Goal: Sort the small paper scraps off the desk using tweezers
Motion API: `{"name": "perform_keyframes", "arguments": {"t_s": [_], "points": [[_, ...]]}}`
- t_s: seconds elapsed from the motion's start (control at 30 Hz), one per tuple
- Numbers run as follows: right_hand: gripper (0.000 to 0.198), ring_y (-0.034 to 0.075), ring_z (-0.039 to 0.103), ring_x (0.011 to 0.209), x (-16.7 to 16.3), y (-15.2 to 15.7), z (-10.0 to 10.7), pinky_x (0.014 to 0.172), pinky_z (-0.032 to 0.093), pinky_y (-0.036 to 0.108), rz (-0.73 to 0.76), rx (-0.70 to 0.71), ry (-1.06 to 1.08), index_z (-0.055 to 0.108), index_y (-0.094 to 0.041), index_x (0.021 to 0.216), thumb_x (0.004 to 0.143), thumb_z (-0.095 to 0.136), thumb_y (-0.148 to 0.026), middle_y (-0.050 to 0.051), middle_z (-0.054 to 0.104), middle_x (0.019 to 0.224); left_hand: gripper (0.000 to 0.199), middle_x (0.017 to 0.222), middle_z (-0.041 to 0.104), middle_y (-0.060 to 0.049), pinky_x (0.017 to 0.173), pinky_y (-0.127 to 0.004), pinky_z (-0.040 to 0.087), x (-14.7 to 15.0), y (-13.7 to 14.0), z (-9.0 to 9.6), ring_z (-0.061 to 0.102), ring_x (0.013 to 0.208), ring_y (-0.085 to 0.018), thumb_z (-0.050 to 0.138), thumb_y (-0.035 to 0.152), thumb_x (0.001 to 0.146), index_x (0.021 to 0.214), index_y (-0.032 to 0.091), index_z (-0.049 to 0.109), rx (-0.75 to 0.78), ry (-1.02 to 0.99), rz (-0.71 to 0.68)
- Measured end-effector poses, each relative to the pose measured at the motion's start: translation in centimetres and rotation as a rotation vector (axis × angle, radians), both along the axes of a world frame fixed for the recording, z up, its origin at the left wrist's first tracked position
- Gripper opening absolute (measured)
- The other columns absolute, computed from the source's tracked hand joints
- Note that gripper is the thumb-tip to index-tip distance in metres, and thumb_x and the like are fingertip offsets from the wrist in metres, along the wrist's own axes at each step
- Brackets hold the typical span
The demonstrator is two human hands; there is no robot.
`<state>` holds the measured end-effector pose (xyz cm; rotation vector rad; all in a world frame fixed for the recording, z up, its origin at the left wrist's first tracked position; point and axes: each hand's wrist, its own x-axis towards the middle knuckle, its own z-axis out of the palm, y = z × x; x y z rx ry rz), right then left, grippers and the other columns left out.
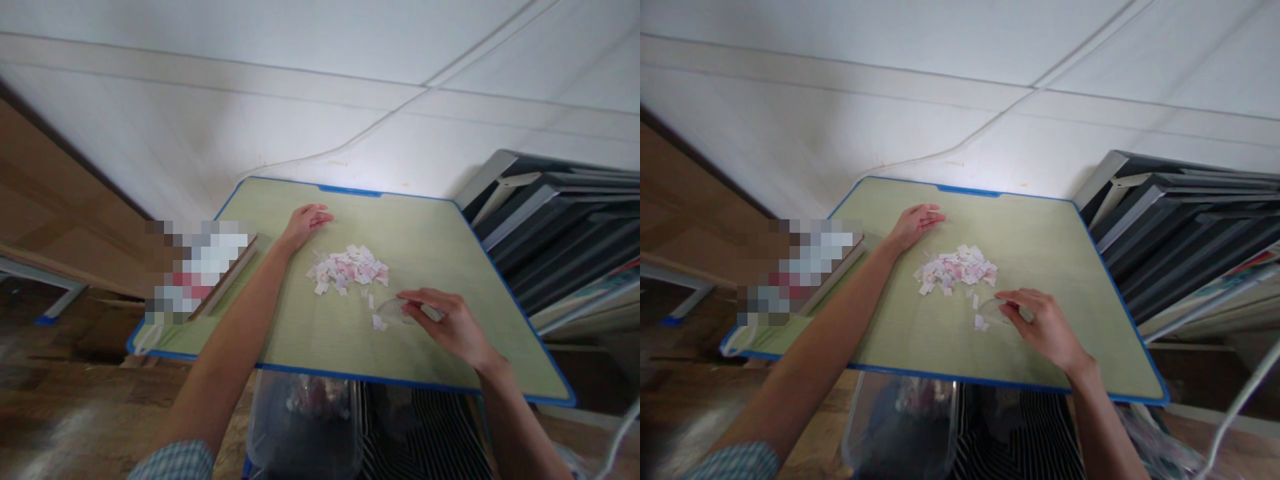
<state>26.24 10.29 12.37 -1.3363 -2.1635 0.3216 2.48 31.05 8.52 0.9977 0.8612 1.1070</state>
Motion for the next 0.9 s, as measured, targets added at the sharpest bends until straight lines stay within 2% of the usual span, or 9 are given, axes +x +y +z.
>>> {"name": "perform_keyframes", "arguments": {"t_s": [0.13, 0.3, 0.6, 0.77, 0.9], "points": [[0.018, 0.015, 0.064, 0.061, 0.1, -0.3, 0.2, 0.057, 0.051, 0.026, 0.000, -0.009, -0.052, 0.069, -0.017, 0.090, 0.084, 0.052, -0.019, 0.004, 0.070, 0.071, 0.020, 0.069, 0.069, -0.004, 0.076, -0.023, 0.044, -0.1, -0.1, 0.1, 0.065, 0.073, -0.011, 0.041, 0.022, 0.090, 0.086, 0.013, 0.059, -0.003, 0.004, 0.009], [0.018, 0.016, 0.066, 0.065, 0.1, -1.1, 0.7, 0.060, 0.052, 0.027, -0.030, 0.073, -0.037, 0.069, -0.019, 0.090, 0.085, 0.052, -0.018, 0.005, 0.072, 0.074, 0.020, 0.070, 0.069, -0.005, 0.079, -0.025, 0.044, -0.1, -0.1, 0.1, 0.065, 0.074, -0.012, 0.042, 0.022, 0.089, 0.086, 0.012, 0.059, 0.003, -0.008, 0.001], [0.018, 0.017, 0.065, 0.068, 0.3, -1.9, 0.7, 0.063, 0.051, 0.030, 0.053, -0.022, -0.157, 0.069, -0.019, 0.091, 0.086, 0.051, -0.019, 0.005, 0.072, 0.077, 0.019, 0.070, 0.069, -0.005, 0.080, -0.025, 0.043, 0.0, -0.2, 0.3, 0.065, 0.074, -0.012, 0.042, 0.022, 0.088, 0.087, 0.013, 0.059, -0.005, 0.016, 0.007], [0.018, 0.017, 0.064, 0.067, 0.7, -2.1, 1.0, 0.063, 0.051, 0.029, 0.022, 0.017, -0.145, 0.068, -0.018, 0.092, 0.086, 0.052, -0.018, 0.005, 0.071, 0.076, 0.020, 0.070, 0.069, -0.004, 0.078, -0.024, 0.044, 0.0, -0.3, 0.3, 0.065, 0.074, -0.011, 0.042, 0.022, 0.089, 0.087, 0.012, 0.059, 0.004, 0.005, -0.001], [0.017, 0.017, 0.065, 0.068, 0.5, -2.2, 0.9, 0.065, 0.051, 0.030, 0.050, 0.018, -0.152, 0.068, -0.020, 0.092, 0.086, 0.052, -0.018, 0.004, 0.072, 0.078, 0.020, 0.072, 0.069, -0.005, 0.082, -0.026, 0.044, -0.1, -0.2, 0.1, 0.065, 0.075, -0.013, 0.042, 0.024, 0.088, 0.088, 0.013, 0.059, 0.006, 0.019, 0.002]]}}
